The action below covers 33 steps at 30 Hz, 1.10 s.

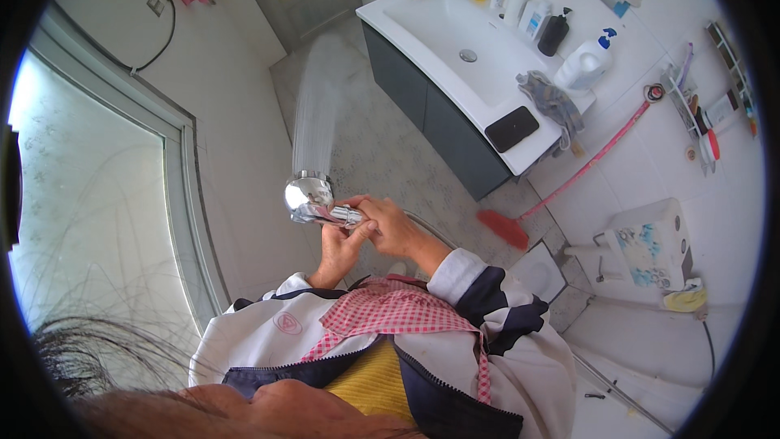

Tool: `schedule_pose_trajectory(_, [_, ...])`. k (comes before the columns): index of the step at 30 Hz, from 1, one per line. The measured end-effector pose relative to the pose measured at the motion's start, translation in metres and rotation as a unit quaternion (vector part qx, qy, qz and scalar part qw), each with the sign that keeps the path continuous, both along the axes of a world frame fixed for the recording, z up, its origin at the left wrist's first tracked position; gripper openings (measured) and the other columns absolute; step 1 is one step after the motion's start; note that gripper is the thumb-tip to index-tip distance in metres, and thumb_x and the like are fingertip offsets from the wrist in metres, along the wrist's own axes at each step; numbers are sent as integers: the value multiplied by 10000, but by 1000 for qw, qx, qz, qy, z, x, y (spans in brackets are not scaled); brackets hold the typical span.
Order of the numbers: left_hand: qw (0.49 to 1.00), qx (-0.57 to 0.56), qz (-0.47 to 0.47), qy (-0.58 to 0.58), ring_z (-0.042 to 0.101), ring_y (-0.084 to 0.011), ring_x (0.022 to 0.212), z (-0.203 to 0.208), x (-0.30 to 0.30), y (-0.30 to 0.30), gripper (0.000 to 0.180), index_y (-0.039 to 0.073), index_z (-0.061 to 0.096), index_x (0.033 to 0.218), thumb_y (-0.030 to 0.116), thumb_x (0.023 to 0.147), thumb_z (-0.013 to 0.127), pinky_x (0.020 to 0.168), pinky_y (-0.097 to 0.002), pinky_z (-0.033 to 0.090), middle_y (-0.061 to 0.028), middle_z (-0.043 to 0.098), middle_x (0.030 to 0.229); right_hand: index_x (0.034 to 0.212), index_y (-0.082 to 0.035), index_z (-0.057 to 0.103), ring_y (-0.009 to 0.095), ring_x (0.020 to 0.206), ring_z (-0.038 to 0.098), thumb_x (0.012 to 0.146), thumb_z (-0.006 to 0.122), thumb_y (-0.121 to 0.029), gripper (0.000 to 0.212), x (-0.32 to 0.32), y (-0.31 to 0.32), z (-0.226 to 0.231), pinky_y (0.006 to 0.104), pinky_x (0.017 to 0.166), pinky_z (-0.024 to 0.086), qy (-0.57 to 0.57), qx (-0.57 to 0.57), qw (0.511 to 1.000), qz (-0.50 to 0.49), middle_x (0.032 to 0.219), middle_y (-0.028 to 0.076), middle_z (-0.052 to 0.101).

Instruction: The person sprays water from a handheld shower head onto the bathroom floor and squat toilet, then uses a squeegee to push water toward the drain. The person also wipes the water heater with a cloth and opens the bathroom door.

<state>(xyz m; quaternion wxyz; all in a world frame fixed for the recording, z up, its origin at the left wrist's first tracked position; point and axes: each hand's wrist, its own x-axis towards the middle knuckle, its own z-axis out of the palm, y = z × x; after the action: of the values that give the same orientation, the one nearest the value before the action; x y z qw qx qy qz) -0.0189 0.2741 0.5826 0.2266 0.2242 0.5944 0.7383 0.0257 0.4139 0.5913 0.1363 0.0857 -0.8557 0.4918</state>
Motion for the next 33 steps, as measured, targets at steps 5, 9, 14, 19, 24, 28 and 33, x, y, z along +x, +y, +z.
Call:
schedule_pose_trajectory(5, [999,-29,36,-14,557,-165,999,1,6,-2,414,-59,527,1140,106,806,707,893,-317,441,-134,586,1132,1171,-74,557,328,792,560,802,612,-106,374,0,-4,-5,394,727,447,14,-25,999,14,1014,112,620])
schedule_pose_trajectory(9, [997,-59,44,-5,567,-158,966,-3,6,-5,382,-56,559,1105,132,805,704,867,-313,445,-112,619,1055,1184,-66,545,323,835,578,793,611,-78,397,5,-7,-9,399,745,454,-72,-41,996,24,1047,132,618])
schedule_pose_trajectory(14, [997,-57,-20,-51,548,-132,960,-9,4,-8,402,-65,516,1145,118,833,692,848,-280,450,-83,586,1052,1208,-50,527,315,900,606,786,616,-51,431,10,-13,-11,382,770,481,-81,-67,994,-9,1028,141,621])
schedule_pose_trajectory(19, [996,-77,-1,-42,553,-113,848,-22,7,-6,236,-17,603,934,158,815,709,757,-291,454,-38,613,873,1218,-39,516,303,925,622,809,609,-55,420,14,-14,-23,360,780,489,-128,-57,990,-25,1033,156,618])
schedule_pose_trajectory(24, [991,-25,-15,-132,551,-97,846,-39,8,-5,272,-20,577,1019,130,828,699,753,-267,457,-22,605,895,1224,-38,508,289,925,629,835,593,-71,400,12,-15,-36,355,781,489,-113,-51,992,-34,1034,158,623])
schedule_pose_trajectory(28, [977,26,-26,-210,553,-98,884,-63,13,-2,394,-32,526,1179,111,845,678,801,-259,459,-25,597,952,1200,-30,508,325,939,621,836,569,-52,370,17,-20,-48,371,784,489,-189,-46,979,-56,1049,176,616])
schedule_pose_trajectory(33, [967,19,-7,-253,534,-73,846,-95,27,-6,345,-19,540,1147,98,848,666,750,-245,441,-11,588,919,1145,-11,516,392,937,600,810,548,8,336,20,-26,-68,403,771,487,-201,-19,978,-46,1033,206,602])
